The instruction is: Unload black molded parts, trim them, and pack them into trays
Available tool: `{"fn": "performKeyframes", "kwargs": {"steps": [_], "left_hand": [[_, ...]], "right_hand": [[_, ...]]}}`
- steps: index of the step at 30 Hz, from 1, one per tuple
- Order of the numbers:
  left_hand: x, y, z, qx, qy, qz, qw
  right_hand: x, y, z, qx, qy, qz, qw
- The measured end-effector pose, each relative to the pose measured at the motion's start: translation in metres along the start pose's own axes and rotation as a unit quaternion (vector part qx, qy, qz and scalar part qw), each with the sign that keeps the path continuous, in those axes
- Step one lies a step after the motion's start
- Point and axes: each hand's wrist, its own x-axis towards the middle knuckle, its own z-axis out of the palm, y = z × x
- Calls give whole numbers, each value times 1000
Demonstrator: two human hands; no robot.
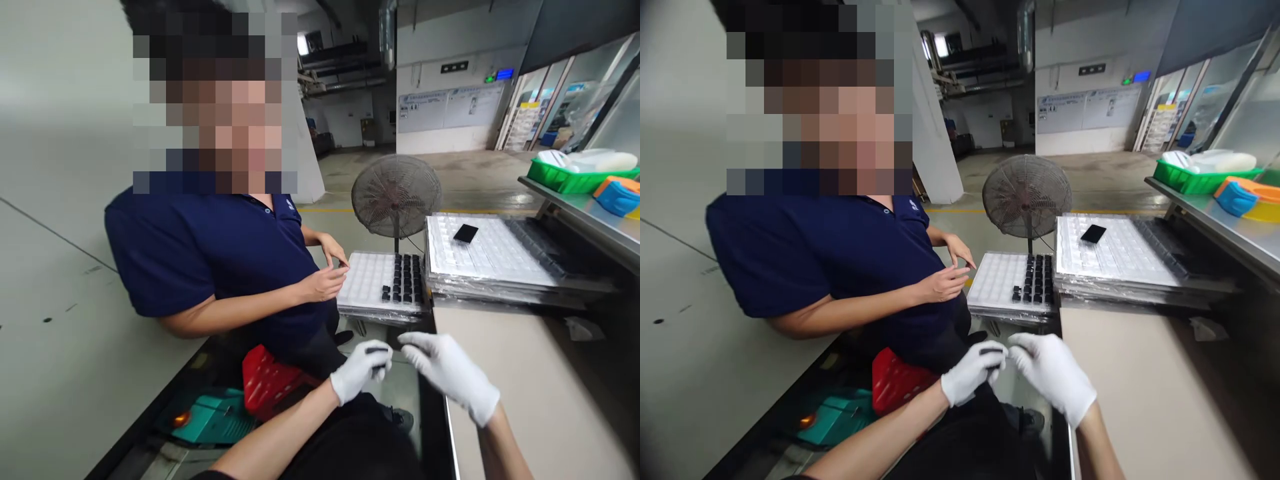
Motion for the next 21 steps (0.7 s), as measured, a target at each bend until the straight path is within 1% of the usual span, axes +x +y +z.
{"fn": "performKeyframes", "kwargs": {"steps": [1,2,3,4,5,6,7,8,9,11,12,15,16,18,19,20,21], "left_hand": [[6,9,5,-36,-3,-1,999],[13,18,10,-68,-5,-2,998],[20,28,14,-99,-9,-7,995],[28,37,17,-130,-17,-19,991],[35,47,20,-167,-30,-36,985],[42,57,22,-228,-54,-65,970],[48,67,24,-290,-71,-90,950],[52,76,27,-349,-81,-111,927],[55,84,30,-400,-84,-128,904],[57,98,36,-470,-69,-143,869],[58,103,39,-490,-60,-148,857],[69,107,40,-519,-55,-165,837],[75,105,38,-516,-57,-175,837],[87,96,30,-486,-39,-183,853],[92,87,26,-466,-21,-180,866],[96,77,21,-445,-2,-177,878],[99,66,17,-425,13,-177,888]], "right_hand": [[0,-2,-4,-18,32,0,999],[-1,-2,-7,-22,42,1,999],[-1,0,-9,-13,49,2,999],[-1,3,-10,2,76,4,997],[0,5,-11,13,133,9,991],[2,8,-11,14,204,18,979],[5,10,-11,8,263,28,964],[8,12,-10,-3,297,39,954],[12,14,-9,-15,301,48,952],[21,15,-5,-39,262,56,963],[26,15,-2,-50,248,56,966],[44,7,5,-84,258,56,961],[50,4,7,-93,252,62,961],[59,1,13,-94,199,82,972],[63,3,17,-83,169,96,977],[66,10,21,-67,155,116,979],[69,21,26,-45,167,139,975]]}}
